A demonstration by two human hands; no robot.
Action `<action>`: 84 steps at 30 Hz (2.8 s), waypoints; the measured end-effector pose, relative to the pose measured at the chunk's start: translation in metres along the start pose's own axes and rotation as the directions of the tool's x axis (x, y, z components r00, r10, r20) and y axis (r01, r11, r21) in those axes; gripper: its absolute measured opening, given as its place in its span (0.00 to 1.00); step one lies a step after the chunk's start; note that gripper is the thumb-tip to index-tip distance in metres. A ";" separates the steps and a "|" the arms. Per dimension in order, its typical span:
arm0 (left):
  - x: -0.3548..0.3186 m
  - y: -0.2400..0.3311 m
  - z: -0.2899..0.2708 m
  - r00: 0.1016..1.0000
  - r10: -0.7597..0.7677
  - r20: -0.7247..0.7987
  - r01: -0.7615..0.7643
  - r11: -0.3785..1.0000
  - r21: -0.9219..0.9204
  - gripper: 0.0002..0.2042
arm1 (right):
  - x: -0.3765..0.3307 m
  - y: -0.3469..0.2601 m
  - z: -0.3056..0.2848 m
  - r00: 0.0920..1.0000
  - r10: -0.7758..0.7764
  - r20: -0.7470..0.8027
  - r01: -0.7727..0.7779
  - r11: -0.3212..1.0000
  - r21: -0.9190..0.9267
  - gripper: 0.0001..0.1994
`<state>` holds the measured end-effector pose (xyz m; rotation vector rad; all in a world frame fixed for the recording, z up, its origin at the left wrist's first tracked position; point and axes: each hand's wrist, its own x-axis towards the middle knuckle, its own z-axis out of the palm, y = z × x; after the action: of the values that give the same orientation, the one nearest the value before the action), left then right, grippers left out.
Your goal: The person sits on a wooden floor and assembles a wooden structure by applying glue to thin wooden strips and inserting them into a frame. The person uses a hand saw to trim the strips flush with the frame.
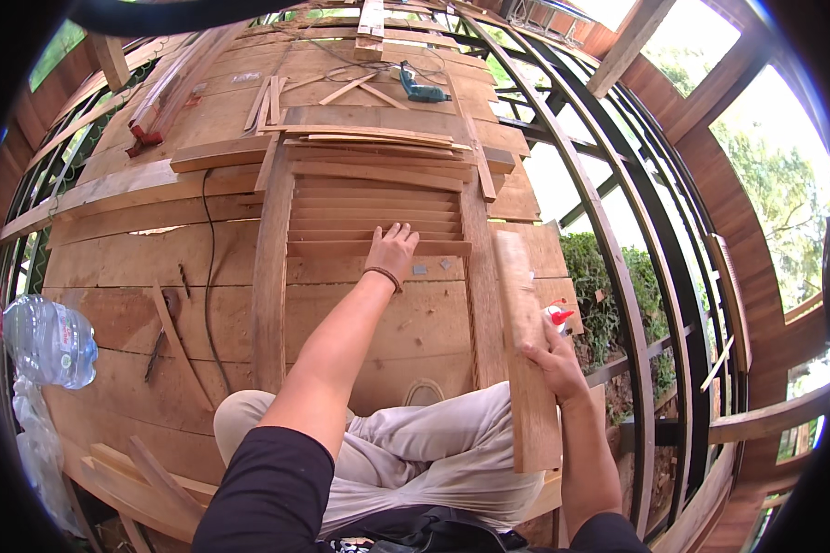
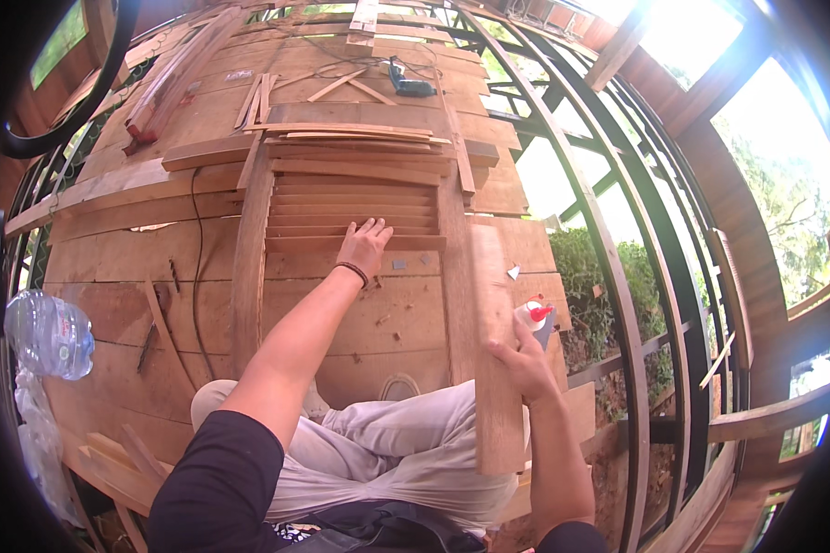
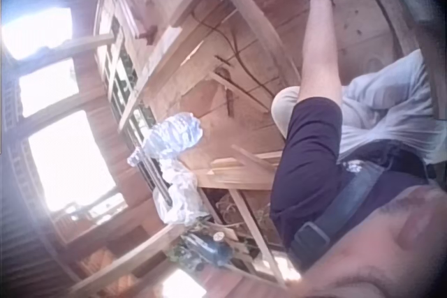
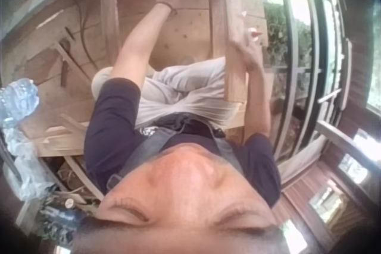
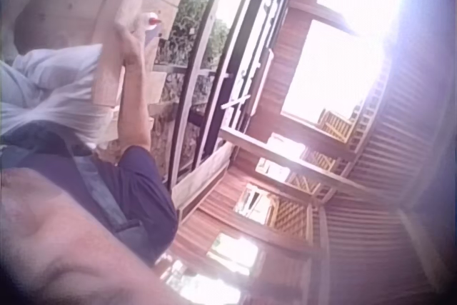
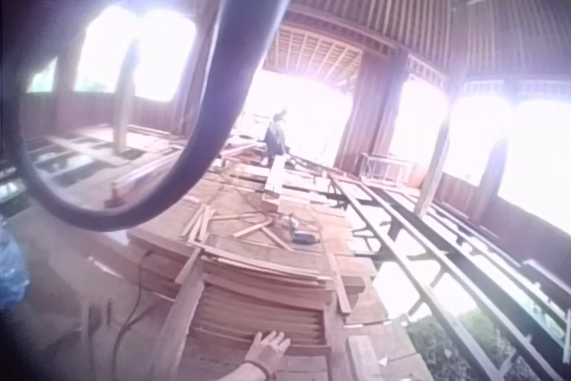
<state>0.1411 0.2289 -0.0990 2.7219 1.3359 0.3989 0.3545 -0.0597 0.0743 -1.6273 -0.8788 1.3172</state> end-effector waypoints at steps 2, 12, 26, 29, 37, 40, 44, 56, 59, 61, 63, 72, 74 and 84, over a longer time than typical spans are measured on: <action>-0.001 -0.004 0.003 1.000 -0.011 -0.019 0.011 1.000 -0.001 0.24 | 0.000 0.000 0.004 1.000 0.004 0.018 -0.003 0.999 -0.046 0.38; 0.000 -0.001 -0.001 0.999 0.028 -0.021 -0.027 0.999 0.022 0.20 | -0.027 -0.007 -0.026 0.983 -0.153 -0.100 0.133 0.974 -0.184 0.43; -0.079 -0.050 -0.069 0.999 0.001 -0.041 -0.016 0.925 -0.380 0.21 | -0.198 0.205 -0.113 0.515 0.062 -0.855 -0.513 0.822 -0.249 0.46; -0.138 -0.082 -0.119 0.965 -0.165 0.202 0.233 0.893 -0.385 0.12 | -0.190 0.269 -0.109 0.545 0.221 -0.809 -0.498 0.862 -0.101 0.43; -0.250 -0.099 -0.191 0.857 -0.514 0.026 0.444 0.712 -0.544 0.09 | -0.155 0.290 -0.128 0.652 0.254 -0.714 -0.649 0.675 -0.352 0.42; -0.281 -0.077 -0.189 0.773 -0.622 0.123 0.566 0.590 -0.576 0.07 | -0.148 0.312 -0.123 0.588 -0.038 -0.808 -0.706 0.464 -0.535 0.41; -0.281 -0.060 -0.196 0.828 -0.540 0.152 0.520 0.638 -0.567 0.08 | -0.143 0.271 -0.081 0.796 -0.297 -0.528 -0.401 0.396 -0.826 0.32; -0.266 -0.052 -0.189 0.835 -0.375 0.403 0.541 0.694 -0.475 0.10 | -0.092 0.256 -0.016 0.939 0.075 -0.336 -0.338 0.379 -0.861 0.21; -0.273 -0.056 -0.191 0.854 -0.388 0.346 0.516 0.718 -0.468 0.10 | -0.099 0.251 -0.020 0.930 0.092 -0.357 -0.361 0.418 -0.834 0.19; -0.277 -0.057 -0.195 0.870 -0.394 0.296 0.492 0.738 -0.463 0.11 | -0.109 0.243 -0.028 0.902 0.074 -0.426 -0.403 0.498 -0.768 0.19; -0.281 -0.049 -0.207 0.879 -0.411 0.243 0.477 0.756 -0.447 0.11 | -0.110 0.224 -0.045 0.808 -0.055 -0.586 -0.393 0.690 -0.608 0.18; -0.370 -0.014 -0.256 0.924 -0.379 -0.052 0.347 0.887 -0.303 0.13 | -0.004 0.008 0.084 0.742 -0.639 -0.200 0.514 0.735 -0.442 0.24; -0.404 -0.006 -0.248 0.930 -0.340 -0.137 0.300 0.921 -0.249 0.13 | 0.048 0.018 0.153 0.822 -0.558 0.114 0.538 0.696 -0.475 0.29; -0.392 -0.007 -0.228 0.881 -0.428 -0.204 0.353 0.879 -0.321 0.10 | 0.212 0.049 0.345 0.910 -0.286 0.299 0.369 0.888 -0.274 0.40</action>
<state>-0.1545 -0.0843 0.0426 2.1533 1.7058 0.8639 0.0600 0.1728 -0.0842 -1.4784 -1.5281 1.1926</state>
